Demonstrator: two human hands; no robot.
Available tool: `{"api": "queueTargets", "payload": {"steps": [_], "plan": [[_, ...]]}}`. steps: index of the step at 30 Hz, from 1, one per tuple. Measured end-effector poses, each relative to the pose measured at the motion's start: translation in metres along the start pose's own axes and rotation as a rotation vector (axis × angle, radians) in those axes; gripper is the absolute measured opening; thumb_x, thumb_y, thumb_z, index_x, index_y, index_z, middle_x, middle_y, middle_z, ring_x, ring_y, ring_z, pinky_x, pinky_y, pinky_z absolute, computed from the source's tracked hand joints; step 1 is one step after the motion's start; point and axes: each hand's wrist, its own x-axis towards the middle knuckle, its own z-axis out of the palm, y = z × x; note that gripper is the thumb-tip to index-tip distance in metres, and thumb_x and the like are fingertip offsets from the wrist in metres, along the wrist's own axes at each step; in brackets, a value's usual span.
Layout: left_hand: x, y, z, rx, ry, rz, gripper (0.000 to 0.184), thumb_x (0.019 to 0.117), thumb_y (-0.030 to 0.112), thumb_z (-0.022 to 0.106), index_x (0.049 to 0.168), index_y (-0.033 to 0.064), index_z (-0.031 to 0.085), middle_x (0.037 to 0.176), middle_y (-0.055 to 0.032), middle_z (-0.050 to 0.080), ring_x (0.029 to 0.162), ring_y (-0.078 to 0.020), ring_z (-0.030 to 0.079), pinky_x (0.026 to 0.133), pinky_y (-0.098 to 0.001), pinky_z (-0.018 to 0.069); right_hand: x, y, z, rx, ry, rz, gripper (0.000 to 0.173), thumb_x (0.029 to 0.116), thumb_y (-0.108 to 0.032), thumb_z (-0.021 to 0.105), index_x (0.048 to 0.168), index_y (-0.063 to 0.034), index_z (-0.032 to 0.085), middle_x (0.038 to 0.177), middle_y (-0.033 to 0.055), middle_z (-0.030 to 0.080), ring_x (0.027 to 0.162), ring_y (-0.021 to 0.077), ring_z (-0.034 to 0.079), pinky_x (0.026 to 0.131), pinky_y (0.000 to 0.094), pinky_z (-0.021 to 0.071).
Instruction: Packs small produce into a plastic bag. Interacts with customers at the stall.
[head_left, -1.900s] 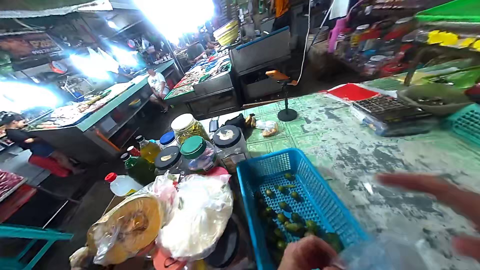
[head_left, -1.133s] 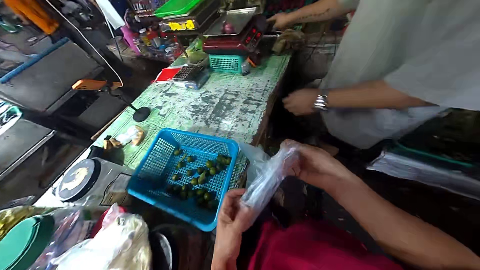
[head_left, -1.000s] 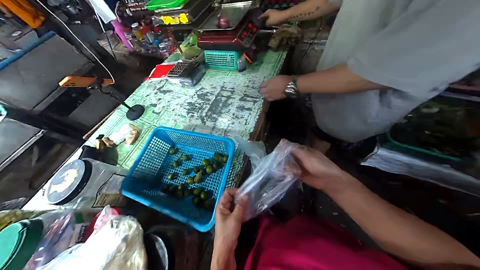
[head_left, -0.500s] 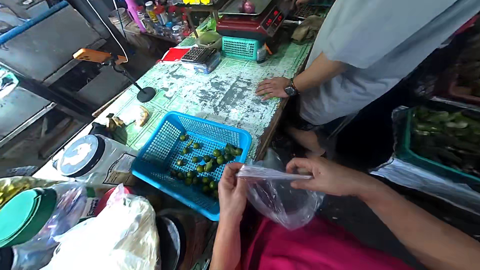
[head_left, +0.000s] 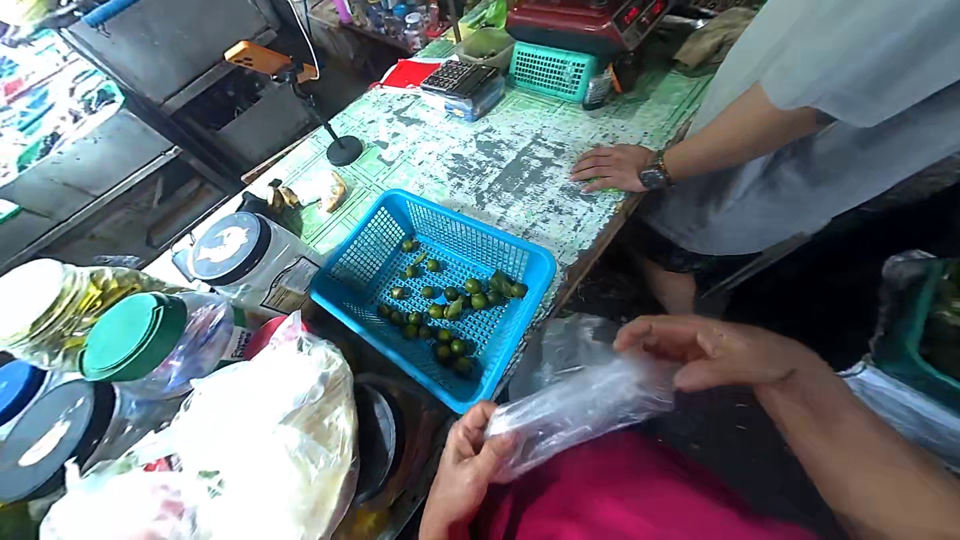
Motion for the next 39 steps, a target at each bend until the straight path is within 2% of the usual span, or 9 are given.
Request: {"api": "queueTargets", "payload": {"steps": [6,8,15,19,21,26,31,33,39], "plan": [[-0.015,0.000,0.003,0.178,-0.204,-0.020,0.012,0.1028,0.018,0.060,0.104,0.0069,0.066,0.084,0.0079,0.068,0.076,0.0058,0.062,0.070,-0.0146,0.0524,0.109,0.015,-0.016,-0.246,0.636,0.455,0.064,0.1061,-0.033,0.056,0.158,-0.0081,0.028,0.139,0.0235,0.056,0.092,0.0297,0.071,0.076,0.0448,0.0603],[-0.008,-0.006,0.012,0.255,-0.142,0.016,0.014,0.1005,0.014,0.061,0.100,0.0008,0.066,0.084,0.0038,0.066,0.076,0.0042,0.061,0.071,-0.0154,0.0517,0.141,0.033,-0.005,-0.296,0.680,0.469,0.065,0.1044,-0.032,0.060,0.157,-0.0078,0.031,0.122,0.0259,0.063,0.080,0.0266,0.071,0.070,0.0409,0.0612],[-0.007,-0.016,0.021,0.221,-0.102,-0.003,0.013,0.1002,0.012,0.061,0.099,0.0007,0.067,0.084,0.0037,0.067,0.077,0.0036,0.062,0.073,-0.0165,0.0526,0.124,0.024,-0.032,-0.379,0.860,0.478,0.040,0.1024,-0.004,0.054,0.142,0.0000,0.052,0.125,0.0286,0.062,0.104,0.0355,0.067,0.089,0.0510,0.0557],[0.004,-0.025,0.027,0.181,0.012,-0.077,0.013,0.1006,0.009,0.056,0.102,0.0019,0.067,0.083,0.0051,0.069,0.077,0.0009,0.065,0.074,-0.0205,0.0559,0.104,0.020,-0.042,-0.223,0.889,0.412,0.051,0.1087,-0.032,0.051,0.151,-0.0042,0.041,0.122,0.0256,0.062,0.092,0.0275,0.071,0.079,0.0412,0.0602],[0.014,-0.025,0.037,0.103,0.133,-0.120,0.016,0.1014,0.007,0.051,0.108,0.0018,0.064,0.084,0.0045,0.072,0.076,-0.0026,0.069,0.074,-0.0236,0.0596,0.078,0.014,-0.035,-0.195,0.813,0.401,0.064,0.1083,-0.038,0.050,0.160,-0.0081,0.027,0.142,0.0252,0.054,0.113,0.0341,0.067,0.091,0.0488,0.0580],[0.023,-0.020,0.046,-0.180,0.232,-0.174,0.022,0.1050,0.011,0.043,0.115,0.0054,0.062,0.088,0.0038,0.074,0.079,-0.0045,0.071,0.077,-0.0244,0.0605,-0.007,0.043,0.020,-0.222,0.352,0.370,0.106,0.0836,-0.054,0.073,0.160,-0.0020,0.022,0.148,0.0155,0.053,0.128,0.0198,0.059,0.101,0.0389,0.0544],[0.017,-0.031,0.036,-0.127,0.194,-0.144,0.019,0.1029,0.008,0.051,0.110,0.0064,0.068,0.088,0.0027,0.075,0.078,-0.0050,0.071,0.076,-0.0252,0.0606,-0.024,0.073,0.058,0.113,0.685,0.418,0.012,0.1008,-0.013,0.058,0.105,-0.0039,0.065,0.082,-0.0038,0.067,0.074,0.0065,0.066,0.076,0.0274,0.0585],[0.009,-0.036,0.031,-0.022,0.201,-0.105,0.014,0.0995,0.004,0.055,0.104,0.0054,0.068,0.085,0.0030,0.073,0.075,-0.0041,0.070,0.073,-0.0239,0.0600,-0.025,0.064,0.059,0.256,0.748,0.374,0.016,0.1024,-0.011,0.049,0.098,-0.0101,0.064,0.084,-0.0041,0.070,0.078,0.0094,0.069,0.078,0.0297,0.0597],[-0.002,-0.039,0.035,-0.052,0.227,-0.155,0.014,0.0998,0.005,0.051,0.103,0.0071,0.065,0.083,0.0051,0.072,0.074,-0.0023,0.069,0.072,-0.0219,0.0593,-0.008,0.085,0.066,0.126,0.713,0.619,0.075,0.0969,-0.031,0.066,0.157,-0.0065,0.029,0.140,0.0196,0.055,0.117,0.0352,0.061,0.087,0.0569,0.0550]]}}
